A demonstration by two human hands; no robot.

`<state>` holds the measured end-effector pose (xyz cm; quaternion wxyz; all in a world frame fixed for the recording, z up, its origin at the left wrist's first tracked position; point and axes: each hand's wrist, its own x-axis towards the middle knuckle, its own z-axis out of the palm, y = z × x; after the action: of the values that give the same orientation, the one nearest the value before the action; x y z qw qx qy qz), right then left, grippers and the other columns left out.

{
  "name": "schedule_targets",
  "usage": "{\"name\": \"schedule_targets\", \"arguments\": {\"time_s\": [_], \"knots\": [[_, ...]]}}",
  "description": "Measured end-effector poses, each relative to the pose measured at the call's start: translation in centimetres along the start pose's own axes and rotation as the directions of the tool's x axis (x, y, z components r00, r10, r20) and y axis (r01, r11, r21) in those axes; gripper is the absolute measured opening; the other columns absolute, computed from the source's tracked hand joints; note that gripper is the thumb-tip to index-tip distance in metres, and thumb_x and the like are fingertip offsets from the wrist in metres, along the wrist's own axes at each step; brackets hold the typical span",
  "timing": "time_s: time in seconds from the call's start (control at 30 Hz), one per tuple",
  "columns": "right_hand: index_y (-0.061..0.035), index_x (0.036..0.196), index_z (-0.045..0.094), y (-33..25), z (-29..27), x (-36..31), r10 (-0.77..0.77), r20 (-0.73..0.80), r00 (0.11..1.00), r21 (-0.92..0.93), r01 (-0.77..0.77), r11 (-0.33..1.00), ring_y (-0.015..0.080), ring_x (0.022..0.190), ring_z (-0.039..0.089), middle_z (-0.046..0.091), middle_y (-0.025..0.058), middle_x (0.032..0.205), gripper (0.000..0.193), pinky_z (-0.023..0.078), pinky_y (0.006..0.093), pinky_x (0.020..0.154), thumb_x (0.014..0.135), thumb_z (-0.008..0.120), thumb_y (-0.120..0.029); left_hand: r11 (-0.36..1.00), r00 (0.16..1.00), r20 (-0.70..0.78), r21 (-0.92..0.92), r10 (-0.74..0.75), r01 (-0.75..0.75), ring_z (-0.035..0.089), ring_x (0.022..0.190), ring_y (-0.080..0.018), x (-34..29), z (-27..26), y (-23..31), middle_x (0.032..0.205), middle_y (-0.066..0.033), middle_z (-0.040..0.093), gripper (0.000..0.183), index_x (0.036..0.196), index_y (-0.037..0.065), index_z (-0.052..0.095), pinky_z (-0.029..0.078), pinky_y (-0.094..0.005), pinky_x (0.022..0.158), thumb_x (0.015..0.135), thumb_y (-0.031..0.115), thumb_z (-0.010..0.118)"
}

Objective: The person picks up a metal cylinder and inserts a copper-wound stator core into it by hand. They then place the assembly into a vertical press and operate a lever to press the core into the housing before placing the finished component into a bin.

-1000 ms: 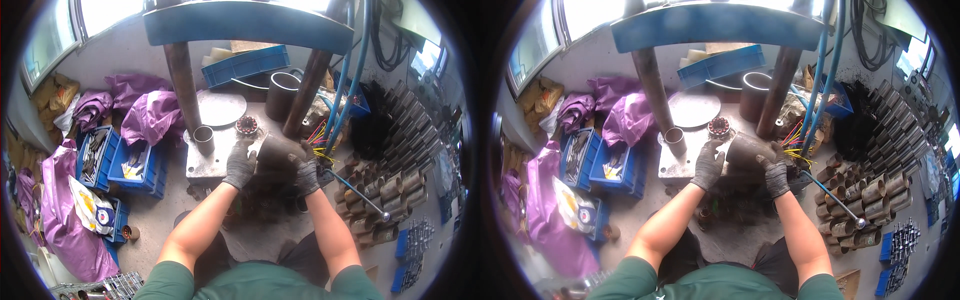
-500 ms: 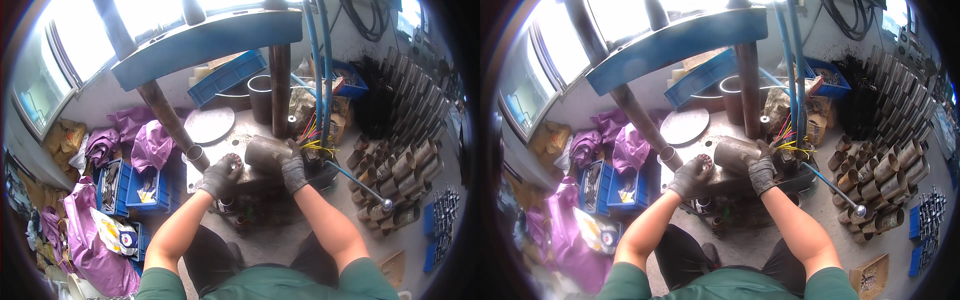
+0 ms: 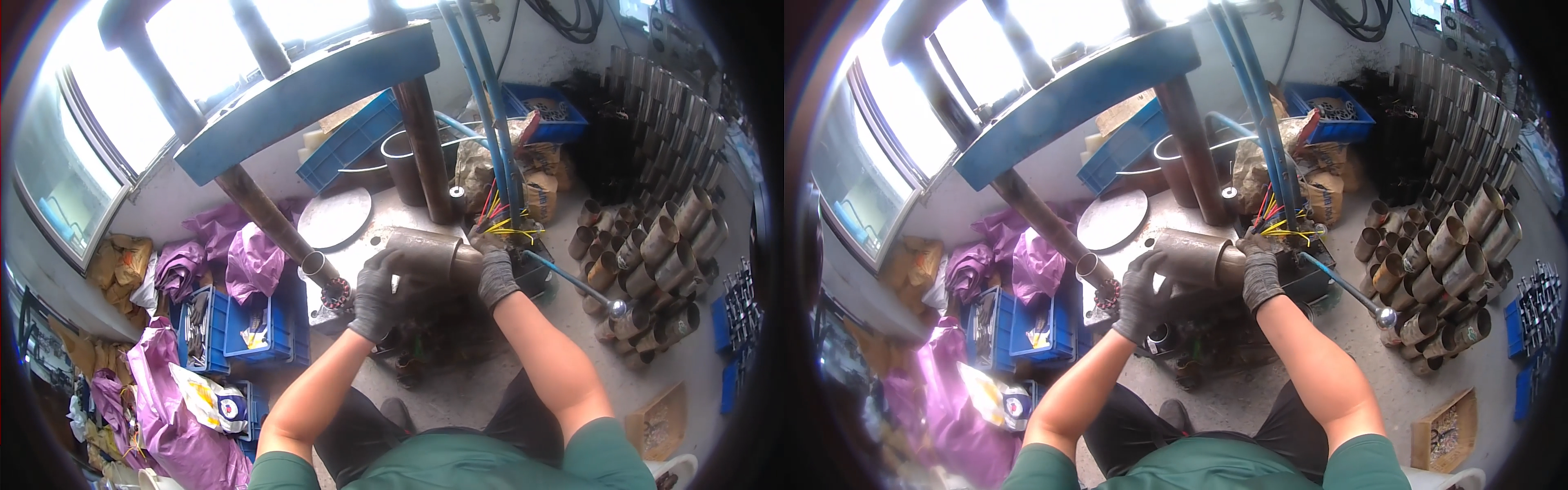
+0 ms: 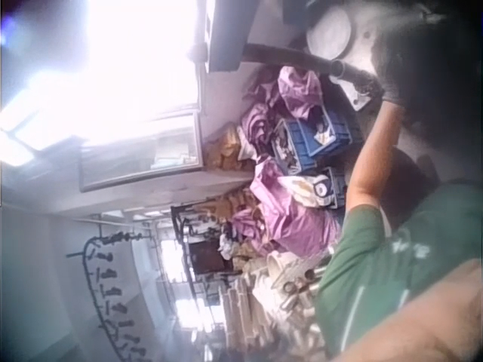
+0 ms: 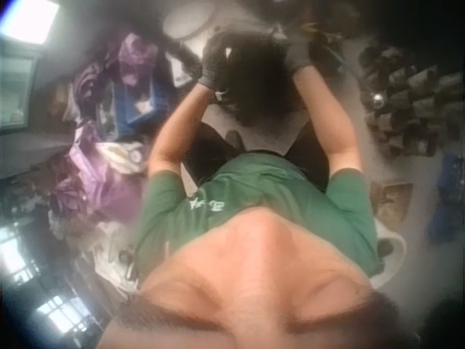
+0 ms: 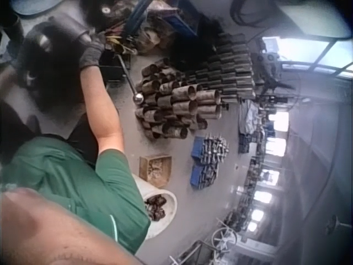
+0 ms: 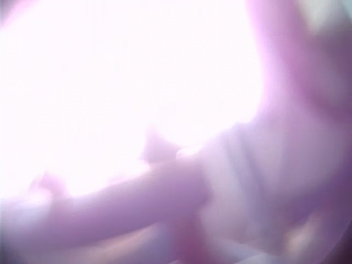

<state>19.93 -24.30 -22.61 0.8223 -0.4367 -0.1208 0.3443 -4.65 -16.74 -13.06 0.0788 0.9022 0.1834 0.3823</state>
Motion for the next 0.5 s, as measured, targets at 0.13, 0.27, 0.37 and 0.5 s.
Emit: {"name": "schedule_targets", "arguments": {"time_s": [0.13,0.27,0.37,0.5], "knots": [[-0.0037,0.117,0.071,-1.5,-3.9,0.9,0.086,-0.078,0.993,-0.135,-0.096,0.986,0.0290,0.094,0.068,0.072,0.0137,0.107,0.028,0.057,0.0422,0.086,0.095,0.071,-0.021,0.988,0.999,0.015,-0.144,-0.049,0.051,0.054,0.133,-0.0448,3.4,6.2,3.6,0.139,-0.0221,0.061,0.052,0.144,0.006,0.054,0.040,-0.0537,0.117,0.094,0.014,0.068],[-0.0048,0.112,0.073,-4.2,-3.6,-0.8,0.399,-0.277,0.874,0.132,-0.377,0.917,0.0307,0.083,0.069,0.074,0.0143,0.099,0.029,0.056,0.0444,0.082,0.096,0.070,-0.029,0.995,0.995,-0.020,-0.030,-0.100,0.099,0.056,0.132,-0.0402,4.3,8.6,3.5,0.131,-0.0188,0.068,0.040,0.135,0.008,0.064,0.029,-0.0553,0.124,0.099,0.026,0.064],[-0.0053,0.111,0.073,-5.0,-5.6,-0.1,0.449,-0.287,0.846,0.159,-0.420,0.894,0.0344,0.083,0.071,0.075,0.0172,0.101,0.032,0.059,0.0469,0.081,0.096,0.069,-0.033,0.986,0.988,-0.017,-0.075,-0.151,0.150,0.057,0.131,-0.0379,5.7,9.5,3.7,0.127,-0.0185,0.070,0.035,0.129,0.008,0.068,0.029,-0.0548,0.124,0.100,0.027,0.063],[-0.0045,0.110,0.072,-5.1,-7.6,1.4,0.438,-0.367,0.821,0.085,-0.439,0.894,0.0346,0.086,0.072,0.076,0.0177,0.104,0.032,0.059,0.0471,0.084,0.096,0.068,-0.033,0.980,0.981,0.051,-0.062,-0.187,0.190,0.059,0.127,-0.0382,6.9,9.6,4.3,0.122,-0.0189,0.070,0.034,0.123,0.008,0.070,0.031,-0.0546,0.122,0.096,0.029,0.066]]}}
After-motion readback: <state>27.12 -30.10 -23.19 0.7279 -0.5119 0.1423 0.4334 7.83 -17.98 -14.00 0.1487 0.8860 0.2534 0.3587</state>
